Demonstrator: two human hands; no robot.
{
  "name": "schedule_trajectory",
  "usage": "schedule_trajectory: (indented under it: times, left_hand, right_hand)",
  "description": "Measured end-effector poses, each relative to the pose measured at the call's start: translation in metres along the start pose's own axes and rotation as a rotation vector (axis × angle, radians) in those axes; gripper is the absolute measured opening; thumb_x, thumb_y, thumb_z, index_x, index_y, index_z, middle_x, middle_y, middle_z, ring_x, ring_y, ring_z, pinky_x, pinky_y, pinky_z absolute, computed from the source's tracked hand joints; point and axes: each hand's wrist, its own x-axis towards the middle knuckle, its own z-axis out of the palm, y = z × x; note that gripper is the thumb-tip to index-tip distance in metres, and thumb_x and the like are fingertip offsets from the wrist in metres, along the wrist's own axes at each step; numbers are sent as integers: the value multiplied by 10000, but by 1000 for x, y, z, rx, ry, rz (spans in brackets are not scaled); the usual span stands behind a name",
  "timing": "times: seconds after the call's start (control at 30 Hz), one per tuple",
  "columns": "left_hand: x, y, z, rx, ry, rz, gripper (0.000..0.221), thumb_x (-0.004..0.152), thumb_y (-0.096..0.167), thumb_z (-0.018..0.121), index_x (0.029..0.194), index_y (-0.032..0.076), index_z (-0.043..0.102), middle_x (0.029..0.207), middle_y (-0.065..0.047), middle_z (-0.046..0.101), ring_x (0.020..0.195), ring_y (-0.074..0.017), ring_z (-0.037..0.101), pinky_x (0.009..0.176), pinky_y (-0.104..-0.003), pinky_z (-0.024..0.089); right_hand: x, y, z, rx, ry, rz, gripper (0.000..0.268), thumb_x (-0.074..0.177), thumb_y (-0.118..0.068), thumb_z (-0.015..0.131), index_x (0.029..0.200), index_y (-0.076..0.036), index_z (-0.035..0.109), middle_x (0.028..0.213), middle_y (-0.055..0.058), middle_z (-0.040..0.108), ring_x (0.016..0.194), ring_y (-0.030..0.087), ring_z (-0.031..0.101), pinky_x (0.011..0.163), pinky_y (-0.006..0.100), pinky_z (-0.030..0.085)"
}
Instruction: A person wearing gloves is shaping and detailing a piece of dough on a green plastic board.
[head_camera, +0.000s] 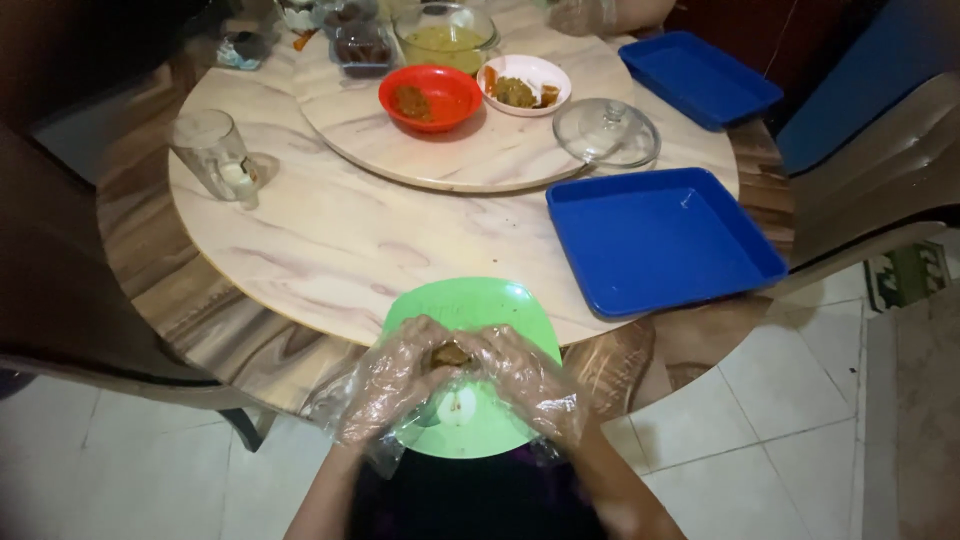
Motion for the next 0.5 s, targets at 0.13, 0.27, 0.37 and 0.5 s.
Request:
schedule_trajectory:
  times: [0.13, 0.27, 0.37, 0.5]
  left_hand:
    - [0, 0, -10, 66, -65, 125, 329, 797, 312, 834, 1099, 268, 711, 985, 42, 662, 1079, -196, 663, 955, -421, 532]
    - [0, -1, -5, 29, -42, 142, 341, 797, 293, 833, 1115, 243, 721, 966, 28, 661, 1054, -191, 662, 936, -399, 534]
    - [5, -19, 9, -102, 7, 195, 312, 802, 232, 835, 1087, 144, 742, 963, -81, 694, 1032, -301, 679, 905, -461, 554]
    - [-2, 6, 6, 7, 174, 173, 409, 780, 285, 842, 1141, 161, 696, 1018, -77, 687, 1063, -258, 679, 879, -433, 570]
  right_hand:
    - [3, -3, 5, 152, -157, -59, 417, 967, -115, 533, 1359, -258, 523, 1109, -24, 562, 1125, 151, 561, 1066, 375, 431]
    - [3, -13, 3, 149, -24, -262, 352, 910, -8, 599, 1236, -139, 588, 1042, 43, 590, 1047, 203, 613, 1036, 417, 482]
    - [6, 1, 21, 862, -63, -191, 286, 938, -74, 603, 1214, -148, 601, 1050, 47, 585, 1044, 204, 599, 1029, 424, 481]
    - [14, 5, 15, 1925, -97, -70, 201, 979, -173, 611, 1180, -162, 619, 1062, 52, 576, 1038, 206, 578, 1019, 434, 480]
